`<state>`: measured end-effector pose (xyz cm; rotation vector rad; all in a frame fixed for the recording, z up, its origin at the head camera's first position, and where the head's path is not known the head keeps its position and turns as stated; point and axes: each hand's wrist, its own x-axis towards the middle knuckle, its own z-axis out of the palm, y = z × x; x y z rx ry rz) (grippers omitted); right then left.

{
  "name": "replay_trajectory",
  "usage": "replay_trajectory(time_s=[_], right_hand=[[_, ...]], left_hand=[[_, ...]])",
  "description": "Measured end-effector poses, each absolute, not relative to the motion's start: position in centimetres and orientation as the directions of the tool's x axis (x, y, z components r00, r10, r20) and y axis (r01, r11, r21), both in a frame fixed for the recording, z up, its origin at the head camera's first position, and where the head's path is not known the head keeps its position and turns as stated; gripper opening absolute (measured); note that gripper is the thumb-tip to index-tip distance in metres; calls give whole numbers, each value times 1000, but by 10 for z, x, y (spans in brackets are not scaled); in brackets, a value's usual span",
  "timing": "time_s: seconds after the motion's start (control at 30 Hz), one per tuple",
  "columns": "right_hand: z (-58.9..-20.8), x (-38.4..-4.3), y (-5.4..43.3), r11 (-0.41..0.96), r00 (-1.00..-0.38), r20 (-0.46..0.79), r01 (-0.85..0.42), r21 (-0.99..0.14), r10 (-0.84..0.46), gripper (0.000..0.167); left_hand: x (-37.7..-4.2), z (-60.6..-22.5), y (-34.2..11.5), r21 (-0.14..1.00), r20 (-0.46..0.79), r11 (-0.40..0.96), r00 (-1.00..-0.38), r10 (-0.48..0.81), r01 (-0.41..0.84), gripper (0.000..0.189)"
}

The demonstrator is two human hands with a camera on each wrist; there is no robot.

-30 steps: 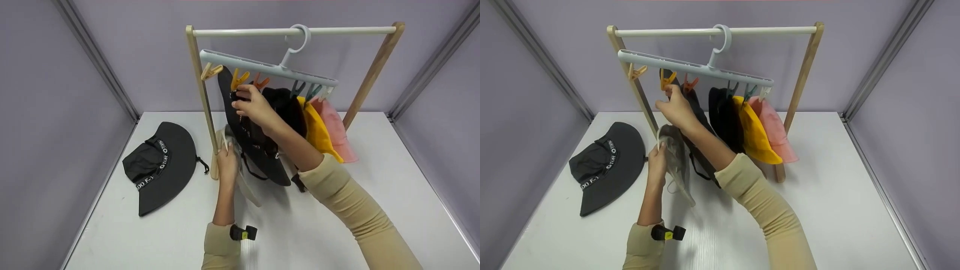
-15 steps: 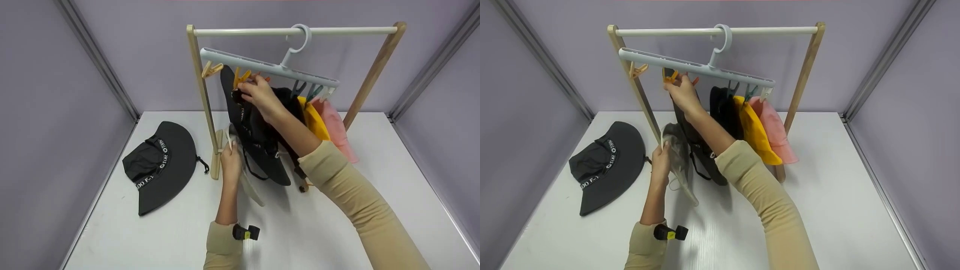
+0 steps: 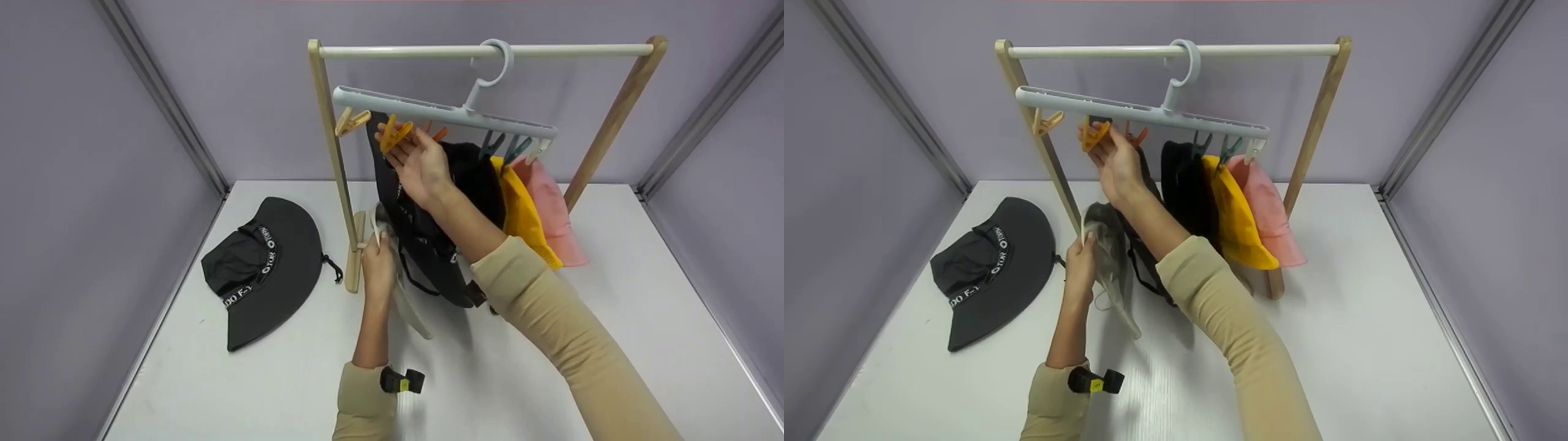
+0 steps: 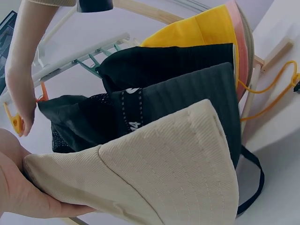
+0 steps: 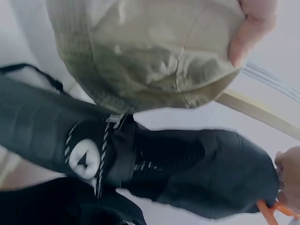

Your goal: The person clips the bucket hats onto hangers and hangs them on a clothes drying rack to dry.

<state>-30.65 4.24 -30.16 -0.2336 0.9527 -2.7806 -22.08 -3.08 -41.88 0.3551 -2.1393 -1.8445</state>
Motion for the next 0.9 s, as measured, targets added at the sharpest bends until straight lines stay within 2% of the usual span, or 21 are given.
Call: replay_trajectory(time_s=[0.27,0.5,0.7,0.9], right_hand=[[-311,-310,46,-863,-952,164,150,-482,-257,32],[-315,-311,46,-884,-931,210,186,-429,-298,38],[-315,-312,45,-884,-928,206,203,-421,-311,38],[-312,-314,52,-860,-906,126,330,-389,-404,33]], left_hand=[[-219,-420,-27,991,66,132,-927,-369,18,23],[-218,-421,-26,990,59,138,-930,-362,9,24],[-217,-421,-26,991,48,137,-930,-365,-3,25],[-217,-421,-27,992,41,125,-933,-357,-4,24]])
